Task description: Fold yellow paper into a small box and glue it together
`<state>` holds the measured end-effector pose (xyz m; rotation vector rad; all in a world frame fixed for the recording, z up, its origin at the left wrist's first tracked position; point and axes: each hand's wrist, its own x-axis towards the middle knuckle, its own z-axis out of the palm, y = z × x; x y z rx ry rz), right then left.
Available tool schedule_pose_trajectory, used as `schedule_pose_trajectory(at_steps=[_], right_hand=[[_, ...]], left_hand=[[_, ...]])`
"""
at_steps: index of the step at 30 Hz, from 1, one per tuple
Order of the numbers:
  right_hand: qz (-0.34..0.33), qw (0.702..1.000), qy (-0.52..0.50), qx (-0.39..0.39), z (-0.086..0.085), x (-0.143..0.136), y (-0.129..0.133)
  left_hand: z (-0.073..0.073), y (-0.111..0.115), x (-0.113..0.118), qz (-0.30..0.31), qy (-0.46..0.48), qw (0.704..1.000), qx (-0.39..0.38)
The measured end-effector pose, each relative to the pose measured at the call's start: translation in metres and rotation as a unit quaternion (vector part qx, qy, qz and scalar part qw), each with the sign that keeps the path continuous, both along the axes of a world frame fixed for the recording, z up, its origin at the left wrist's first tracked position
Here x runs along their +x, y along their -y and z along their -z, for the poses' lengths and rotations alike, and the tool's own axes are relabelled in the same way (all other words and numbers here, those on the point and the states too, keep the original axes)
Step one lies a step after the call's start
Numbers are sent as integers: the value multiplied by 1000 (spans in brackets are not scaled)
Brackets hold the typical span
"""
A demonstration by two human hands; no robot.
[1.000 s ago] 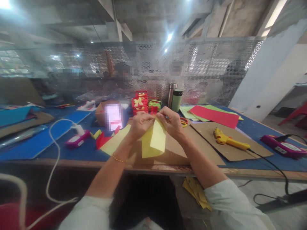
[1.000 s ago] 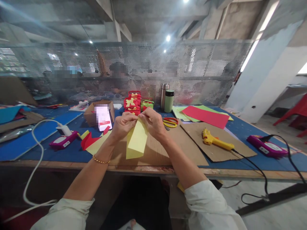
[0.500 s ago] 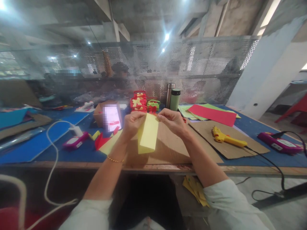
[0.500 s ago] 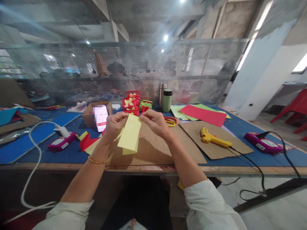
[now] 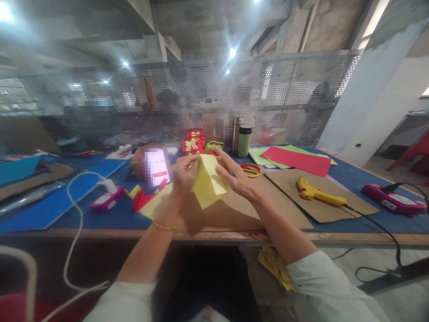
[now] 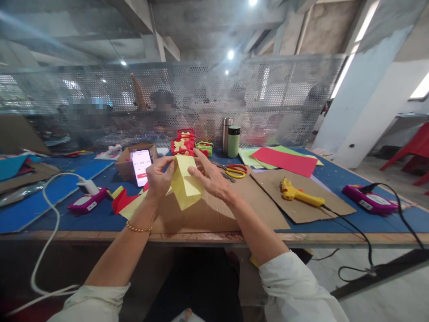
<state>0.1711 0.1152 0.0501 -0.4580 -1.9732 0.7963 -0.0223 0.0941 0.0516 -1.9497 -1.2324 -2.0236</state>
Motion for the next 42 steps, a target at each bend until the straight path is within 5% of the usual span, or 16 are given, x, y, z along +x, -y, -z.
schedule_pose_trajectory(at_steps=[7,12,19,29,35,42], right_hand=[[8,992,-6,125,9,-6,-4],[177,940,11,290,18,-10,-9],[222,872,85,427,24,-13,0],[220,848,62,477,26,-20,8],[210,877,69,426,26,-19,9],[198,894,92,392,24,-18,11]], left_hand=[[-1,-7,-7,-59,93,994,8],[-2,-8,-3,-4,83,996,-29],[2,-11,-5,70,125,984,-104],[3,-6,-7,100,105,985,-90],[1,-2,-5,113,64,987,-96],[4,-5,-2,126,133,976,-118]])
